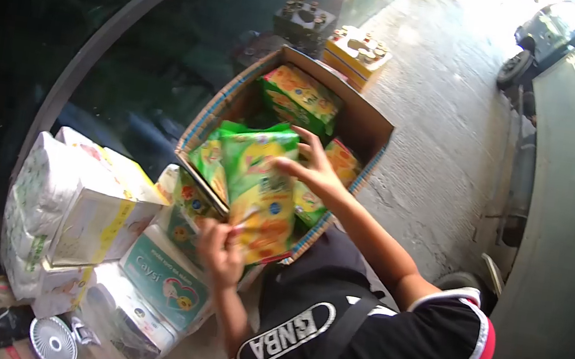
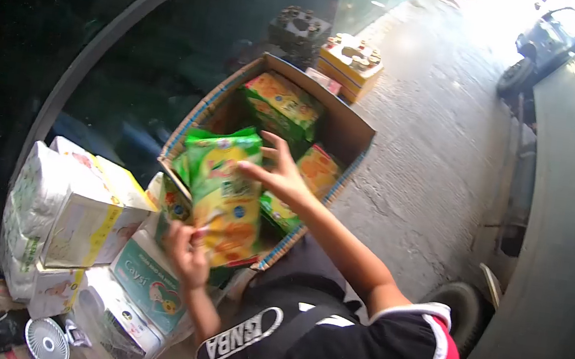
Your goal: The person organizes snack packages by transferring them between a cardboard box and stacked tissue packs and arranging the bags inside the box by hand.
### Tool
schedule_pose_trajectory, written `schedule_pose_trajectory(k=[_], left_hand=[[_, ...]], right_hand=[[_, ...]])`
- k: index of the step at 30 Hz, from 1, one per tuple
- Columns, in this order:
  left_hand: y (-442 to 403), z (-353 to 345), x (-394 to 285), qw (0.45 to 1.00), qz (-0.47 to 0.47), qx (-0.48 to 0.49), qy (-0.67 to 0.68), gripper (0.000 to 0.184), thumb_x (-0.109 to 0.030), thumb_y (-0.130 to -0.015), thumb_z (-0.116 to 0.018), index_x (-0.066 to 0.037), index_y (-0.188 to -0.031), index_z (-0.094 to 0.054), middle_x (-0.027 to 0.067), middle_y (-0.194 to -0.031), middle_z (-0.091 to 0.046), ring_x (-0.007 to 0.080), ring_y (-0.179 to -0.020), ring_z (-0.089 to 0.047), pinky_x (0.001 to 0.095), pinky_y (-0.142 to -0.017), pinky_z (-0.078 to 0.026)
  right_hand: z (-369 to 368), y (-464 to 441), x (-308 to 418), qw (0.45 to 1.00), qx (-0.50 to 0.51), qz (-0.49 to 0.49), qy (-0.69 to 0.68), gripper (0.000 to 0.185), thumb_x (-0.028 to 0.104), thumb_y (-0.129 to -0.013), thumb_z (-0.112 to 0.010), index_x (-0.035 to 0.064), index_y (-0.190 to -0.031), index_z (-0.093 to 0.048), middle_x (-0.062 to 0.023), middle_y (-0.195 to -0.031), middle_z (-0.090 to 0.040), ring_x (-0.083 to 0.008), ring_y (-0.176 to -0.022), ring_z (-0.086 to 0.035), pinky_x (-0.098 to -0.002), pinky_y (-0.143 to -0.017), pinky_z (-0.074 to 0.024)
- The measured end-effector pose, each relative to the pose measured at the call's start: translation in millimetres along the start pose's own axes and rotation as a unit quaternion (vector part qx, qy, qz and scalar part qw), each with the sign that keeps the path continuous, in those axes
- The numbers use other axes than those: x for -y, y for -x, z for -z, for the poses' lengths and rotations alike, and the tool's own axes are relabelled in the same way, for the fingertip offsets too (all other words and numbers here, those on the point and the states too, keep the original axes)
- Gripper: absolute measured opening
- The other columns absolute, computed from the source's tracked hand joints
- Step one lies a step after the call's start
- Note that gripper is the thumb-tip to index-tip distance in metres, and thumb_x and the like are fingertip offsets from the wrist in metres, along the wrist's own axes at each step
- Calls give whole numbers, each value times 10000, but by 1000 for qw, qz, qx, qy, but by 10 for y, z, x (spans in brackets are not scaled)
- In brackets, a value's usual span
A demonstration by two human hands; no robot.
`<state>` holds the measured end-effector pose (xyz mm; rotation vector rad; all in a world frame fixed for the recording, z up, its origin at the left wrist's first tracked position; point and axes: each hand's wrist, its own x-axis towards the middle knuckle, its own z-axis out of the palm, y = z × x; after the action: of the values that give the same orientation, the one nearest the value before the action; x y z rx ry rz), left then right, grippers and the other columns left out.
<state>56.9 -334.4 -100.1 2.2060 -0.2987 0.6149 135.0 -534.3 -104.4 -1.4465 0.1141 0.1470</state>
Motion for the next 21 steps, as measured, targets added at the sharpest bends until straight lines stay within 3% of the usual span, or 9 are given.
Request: schedule_pose_trajectory(k=[1, 4, 5, 7, 11, 13, 15, 19, 21], left_hand=[[-7, -141, -76, 993, 93, 27, 63, 236, -145, -832, -532, -30, -661, -417, 79, -662, -368, 232, -637, -399, 329, -578, -315], [-84, -615, -136, 982, 125, -57, 131, 248, -104, -816, -541, -13, -632, -404, 105, -628, -383, 257, -570, -394, 342, -516, -301], [-104, -718, -165, 979, 151, -47, 132, 242, -90, -821, -536, -6, -636, -405, 100, -629, -383, 238, -566, -394, 326, -513, -299], [-159, -904, -227, 972, 176, -54, 147, 254, -82, -831, -527, -13, -637, -378, 45, -626, -332, 152, -558, -334, 280, -519, -273], [-192, -1291, -101, 956, 233, -120, 135, 239, -76, -845, -510, -13, -646, -392, 33, -617, -331, 126, -549, -314, 268, -493, -263], [-321, -1503, -20, 954, 232, -169, 88, 237, -111, -868, -480, -8, -670, -401, 48, -622, -366, 136, -563, -337, 285, -520, -293], [-489, -1729, 146, 952, 230, -190, 73, 244, -133, -876, -472, -6, -686, -387, 57, -615, -354, 148, -559, -323, 291, -524, -298], [-725, -2012, 614, 939, 312, -71, 122, 249, -140, -863, -498, -14, -697, -362, 53, -603, -292, 146, -565, -259, 275, -521, -291], [-753, -2053, 801, 924, 369, 2, 98, 247, -144, -798, -567, 0, -707, -388, 157, -660, -446, 328, -624, -452, 355, -574, -375]], right_hand=[[101, 26, 13, 999, 0, -45, -3, 741, 347, -743, -665, 117, -1307, -243, -137, -1169, -466, -216, -1039, -482, -369, -870, -394], [334, 57, -167, 993, 112, -38, -2, 710, 353, -762, -641, 59, -1291, -270, -108, -1166, -470, -186, -1070, -458, -302, -905, -360], [377, 73, -192, 990, 110, -56, 61, 703, 337, -755, -653, 34, -1280, -297, -99, -1174, -468, -171, -1075, -448, -288, -919, -343], [438, 37, -306, 981, 101, -164, -9, 713, 348, -744, -663, 22, -1274, -314, -91, -1170, -475, -154, -1072, -445, -278, -925, -332], [637, -378, -369, 976, 129, -157, 82, 552, 288, -808, -611, 45, -1239, -366, -41, -1002, -545, -99, -898, -514, -221, -753, -420], [588, -636, -298, 980, 157, -118, 40, 455, 248, -838, -577, 47, -1205, -399, -14, -906, -546, -65, -827, -508, -192, -668, -417], [548, -898, -127, 967, 158, -163, 118, 392, 266, -854, -521, 61, -1174, -421, -110, -830, -597, -191, -592, -616, -322, -420, -514], [606, -1555, -382, 950, 177, -214, 141, 373, 238, -845, -528, 28, -1140, -437, -122, -761, -607, -226, -567, -621, -333, -390, -510], [638, -1676, -546, 953, 162, -195, 164, 359, 227, -838, -537, 13, -1113, -450, -118, -692, -604, -226, -550, -618, -338, -369, -502]])
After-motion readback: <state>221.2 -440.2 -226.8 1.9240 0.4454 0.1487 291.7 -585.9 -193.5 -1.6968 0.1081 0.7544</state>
